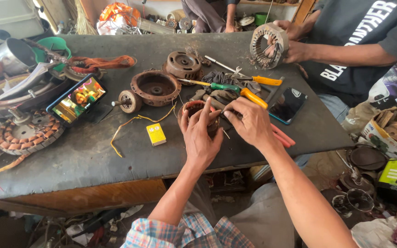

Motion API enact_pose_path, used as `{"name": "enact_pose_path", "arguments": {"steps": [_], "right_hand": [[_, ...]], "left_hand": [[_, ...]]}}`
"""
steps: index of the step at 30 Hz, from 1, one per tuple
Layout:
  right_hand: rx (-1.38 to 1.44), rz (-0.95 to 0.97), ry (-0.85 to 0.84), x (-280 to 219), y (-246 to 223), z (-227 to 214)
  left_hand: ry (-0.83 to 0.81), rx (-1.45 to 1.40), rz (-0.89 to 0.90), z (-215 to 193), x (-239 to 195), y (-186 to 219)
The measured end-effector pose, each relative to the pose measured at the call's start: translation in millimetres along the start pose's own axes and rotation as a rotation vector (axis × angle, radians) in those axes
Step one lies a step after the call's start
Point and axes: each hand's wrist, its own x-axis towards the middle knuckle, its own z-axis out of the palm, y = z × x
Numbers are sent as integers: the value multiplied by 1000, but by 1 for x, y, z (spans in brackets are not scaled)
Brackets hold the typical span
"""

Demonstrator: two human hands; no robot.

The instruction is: The person manipulates copper wire coils within an electric motor stator, using pliers to pull and position wires, and lights a match to apply heat to a wire end.

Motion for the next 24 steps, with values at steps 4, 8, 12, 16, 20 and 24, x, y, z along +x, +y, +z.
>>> {"name": "enact_pose_path", "arguments": {"steps": [4,8,12,16,20,24], "right_hand": [[92,92,-12,-4,11,11],[108,281,2,-4,23,12],[14,229,75,-6,17,1],[204,119,5,-1,4,-6],[180,69,-47,4,-1,1],[189,196,-105,15,2,4]], "left_hand": [[-36,13,-103,0,11,-2],[26,42,-84,7,18,-3],[72,69,-77,11,14,-3],[91,69,-51,11,10,-6],[52,64,-92,11,7,-7],[79,76,19,0,3,4]]}}
